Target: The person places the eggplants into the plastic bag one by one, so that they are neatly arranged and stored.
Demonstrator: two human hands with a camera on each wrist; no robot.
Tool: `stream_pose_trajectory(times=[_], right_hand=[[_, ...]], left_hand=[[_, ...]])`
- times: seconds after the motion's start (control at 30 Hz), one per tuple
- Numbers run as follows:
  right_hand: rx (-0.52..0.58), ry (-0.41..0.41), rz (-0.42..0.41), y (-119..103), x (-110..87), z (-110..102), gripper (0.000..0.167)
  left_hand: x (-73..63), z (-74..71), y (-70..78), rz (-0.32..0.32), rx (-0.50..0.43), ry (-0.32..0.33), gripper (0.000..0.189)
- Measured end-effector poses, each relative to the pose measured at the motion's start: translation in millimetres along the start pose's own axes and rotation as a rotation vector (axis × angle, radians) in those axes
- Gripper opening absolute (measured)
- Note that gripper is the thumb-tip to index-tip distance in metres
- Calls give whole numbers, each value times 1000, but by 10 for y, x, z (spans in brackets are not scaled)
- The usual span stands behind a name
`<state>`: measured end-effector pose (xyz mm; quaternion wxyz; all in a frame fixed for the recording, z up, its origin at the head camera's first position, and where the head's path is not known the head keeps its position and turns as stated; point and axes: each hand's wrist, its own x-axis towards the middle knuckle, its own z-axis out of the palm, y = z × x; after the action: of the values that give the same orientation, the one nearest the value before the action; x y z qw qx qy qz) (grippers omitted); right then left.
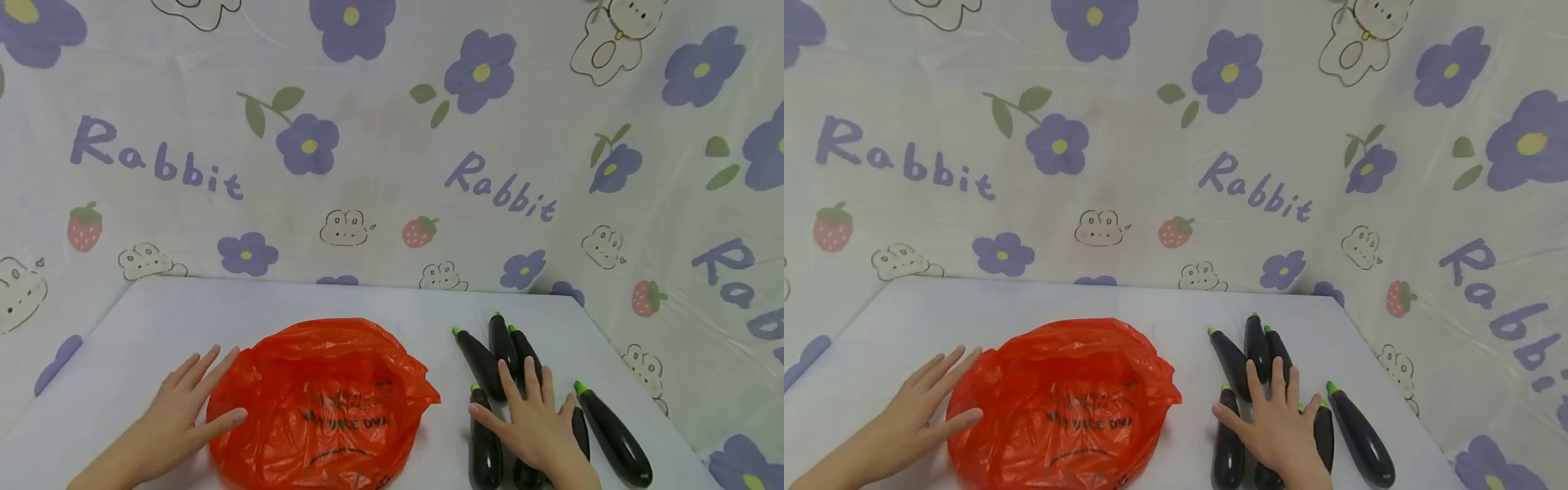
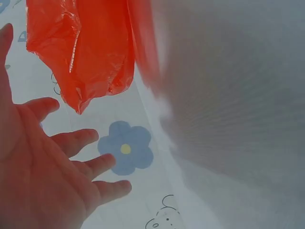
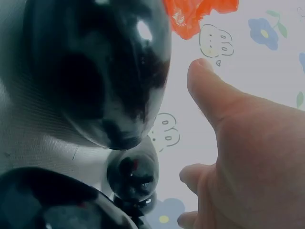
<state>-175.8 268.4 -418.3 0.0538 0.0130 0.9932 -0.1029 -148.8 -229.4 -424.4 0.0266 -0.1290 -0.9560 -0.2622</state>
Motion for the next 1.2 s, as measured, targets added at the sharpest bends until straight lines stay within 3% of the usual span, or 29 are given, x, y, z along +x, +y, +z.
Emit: stream_pose_trajectory(times=[0.13, 0.23, 0.37, 0.5, 0.73, 1.03, 1.2], right_hand=[[9, -2, 0, 28, -24, -10, 111], [19, -3, -6, 44, -41, -11, 109], [29, 8, -7, 56, -47, 3, 106], [28, 33, -4, 76, -58, -10, 106], [40, 111, -81, 271, -66, -155, 92], [153, 123, -159, 709, -84, -393, 65], [167, 151, -197, 958, -117, -453, 54]], left_hand=[[-10, 27, -6, 12, -60, -35, 91], [-19, 51, -28, 3, -130, -103, 90], [-8, 75, -51, -67, -194, -199, 91], [-1, 103, -57, -118, -241, -245, 94], [18, 128, -73, -164, -313, -277, 99], [17, 138, -95, -122, -320, -261, 102], [7, 137, -92, -148, -358, -267, 107]])
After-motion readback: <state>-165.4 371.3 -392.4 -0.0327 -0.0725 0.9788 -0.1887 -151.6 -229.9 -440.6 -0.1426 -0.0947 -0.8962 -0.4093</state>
